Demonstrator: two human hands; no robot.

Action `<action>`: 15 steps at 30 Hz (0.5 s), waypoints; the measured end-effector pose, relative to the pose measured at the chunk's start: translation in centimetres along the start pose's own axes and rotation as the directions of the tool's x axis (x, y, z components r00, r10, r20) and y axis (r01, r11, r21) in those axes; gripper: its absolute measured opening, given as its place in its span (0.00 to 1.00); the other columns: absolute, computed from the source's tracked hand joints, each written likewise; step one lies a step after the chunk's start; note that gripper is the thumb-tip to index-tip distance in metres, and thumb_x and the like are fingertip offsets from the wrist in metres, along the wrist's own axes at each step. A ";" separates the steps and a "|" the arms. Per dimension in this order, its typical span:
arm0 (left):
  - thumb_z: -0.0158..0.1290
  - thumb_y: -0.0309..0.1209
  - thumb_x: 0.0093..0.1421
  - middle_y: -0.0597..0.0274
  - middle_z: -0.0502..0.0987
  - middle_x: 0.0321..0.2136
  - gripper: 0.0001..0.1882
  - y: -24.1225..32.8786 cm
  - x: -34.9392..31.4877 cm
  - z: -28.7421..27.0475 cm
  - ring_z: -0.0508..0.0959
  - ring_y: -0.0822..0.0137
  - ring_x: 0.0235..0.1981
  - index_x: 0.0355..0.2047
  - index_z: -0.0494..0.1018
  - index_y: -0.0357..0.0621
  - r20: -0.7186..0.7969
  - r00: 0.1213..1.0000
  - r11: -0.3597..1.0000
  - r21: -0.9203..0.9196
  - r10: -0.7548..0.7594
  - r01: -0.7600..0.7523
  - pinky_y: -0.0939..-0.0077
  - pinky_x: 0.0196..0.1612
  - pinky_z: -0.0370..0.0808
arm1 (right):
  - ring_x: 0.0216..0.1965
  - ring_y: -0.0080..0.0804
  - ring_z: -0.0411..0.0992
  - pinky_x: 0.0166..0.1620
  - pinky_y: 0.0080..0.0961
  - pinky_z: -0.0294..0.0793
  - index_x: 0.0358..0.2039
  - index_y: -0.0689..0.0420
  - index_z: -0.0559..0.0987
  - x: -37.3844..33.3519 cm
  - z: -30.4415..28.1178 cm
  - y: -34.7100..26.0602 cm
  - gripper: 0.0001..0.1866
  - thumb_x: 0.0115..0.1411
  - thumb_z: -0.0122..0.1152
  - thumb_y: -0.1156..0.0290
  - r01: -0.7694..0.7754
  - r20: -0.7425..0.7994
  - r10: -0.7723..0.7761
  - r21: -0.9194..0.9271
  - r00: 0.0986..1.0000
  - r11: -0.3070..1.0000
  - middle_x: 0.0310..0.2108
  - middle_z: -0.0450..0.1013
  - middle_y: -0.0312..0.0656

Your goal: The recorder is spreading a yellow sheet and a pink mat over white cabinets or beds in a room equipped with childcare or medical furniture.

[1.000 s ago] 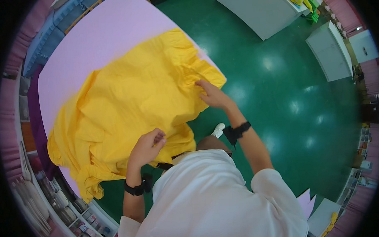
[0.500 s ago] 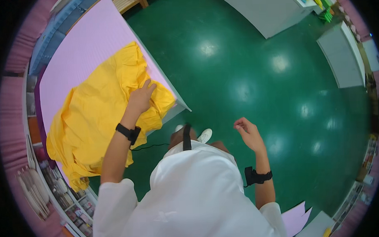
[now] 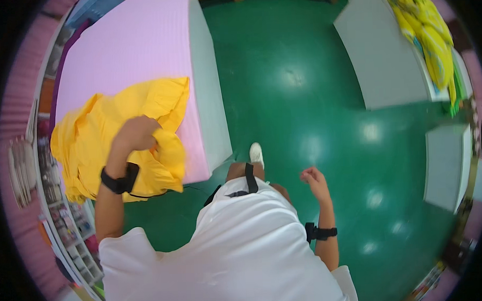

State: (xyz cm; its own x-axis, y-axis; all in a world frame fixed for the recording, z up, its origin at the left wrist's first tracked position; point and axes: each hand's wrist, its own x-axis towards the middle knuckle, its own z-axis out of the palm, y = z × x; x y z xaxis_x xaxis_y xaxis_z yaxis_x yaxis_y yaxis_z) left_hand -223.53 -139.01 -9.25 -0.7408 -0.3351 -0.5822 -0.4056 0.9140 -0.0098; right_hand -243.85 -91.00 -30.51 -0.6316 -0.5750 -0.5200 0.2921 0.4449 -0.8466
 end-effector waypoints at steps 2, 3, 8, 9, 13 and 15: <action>0.57 0.27 0.39 0.51 0.76 0.36 0.23 -2.3 -0.3 -5.2 0.73 0.51 0.41 0.41 0.74 0.43 -0.167 0.986 0.996 -0.081 0.012 -0.025 0.63 0.44 0.70 | 0.34 0.26 0.72 0.38 0.22 0.70 0.34 0.60 0.72 5.0 -3.1 -1.2 0.06 0.59 0.49 0.72 -0.031 0.034 0.031 -0.001 0.999 1.000 0.29 0.73 0.39; 0.54 0.25 0.41 0.49 0.76 0.35 0.21 -4.9 -1.0 -6.5 0.73 0.51 0.41 0.40 0.73 0.41 -0.320 0.947 0.998 -0.064 0.007 -0.029 0.61 0.44 0.69 | 0.34 0.26 0.72 0.38 0.22 0.70 0.34 0.60 0.72 6.9 -4.1 -1.9 0.07 0.59 0.49 0.71 -0.045 0.063 0.048 -0.046 0.997 0.998 0.29 0.73 0.39; 0.42 0.19 0.52 0.65 0.72 0.27 0.12 -8.6 -3.9 -19.4 0.70 0.78 0.21 0.37 0.69 0.38 -0.355 0.871 0.871 -0.469 -0.338 0.147 0.87 0.19 0.65 | 0.32 0.25 0.72 0.37 0.23 0.70 0.33 0.59 0.72 16.6 -9.3 -5.6 0.08 0.59 0.49 0.69 -0.064 0.180 0.093 -0.160 0.979 0.985 0.29 0.74 0.38; 0.37 0.17 0.54 0.65 0.72 0.28 0.19 -10.0 -4.1 -20.0 0.71 0.76 0.21 0.45 0.68 0.40 -0.446 0.765 0.843 -0.488 -0.465 0.228 0.86 0.19 0.66 | 0.32 0.25 0.72 0.37 0.23 0.70 0.33 0.59 0.72 19.3 -10.9 -5.7 0.08 0.59 0.49 0.68 -0.076 0.191 0.108 -0.165 0.976 0.983 0.29 0.74 0.38; 0.36 0.19 0.57 0.61 0.73 0.36 0.21 -17.0 -3.6 -23.6 0.76 0.73 0.30 0.50 0.67 0.41 -0.607 0.513 0.760 -0.631 -0.607 0.152 0.86 0.30 0.74 | 0.31 0.26 0.73 0.36 0.24 0.70 0.32 0.58 0.72 28.3 -17.2 -4.8 0.09 0.58 0.51 0.65 -0.155 0.218 0.196 -0.193 0.956 0.969 0.28 0.74 0.38; 0.38 0.22 0.58 0.59 0.73 0.41 0.19 -19.7 -3.9 -25.2 0.76 0.69 0.39 0.51 0.66 0.40 -0.643 0.271 0.688 -0.717 -0.716 0.116 0.82 0.41 0.74 | 0.31 0.26 0.73 0.36 0.24 0.70 0.32 0.58 0.72 32.3 -19.4 -6.2 0.09 0.57 0.50 0.65 -0.185 0.230 0.239 -0.232 0.943 0.955 0.28 0.74 0.38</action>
State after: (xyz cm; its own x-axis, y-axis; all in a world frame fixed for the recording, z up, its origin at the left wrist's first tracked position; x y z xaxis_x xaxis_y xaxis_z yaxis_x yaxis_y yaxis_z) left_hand -226.15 -161.48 13.70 -0.2546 -0.8925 0.3723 -0.7489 0.4255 0.5081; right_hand -279.99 -98.95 -39.86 -0.3609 -0.5943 -0.7187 0.2288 0.6906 -0.6860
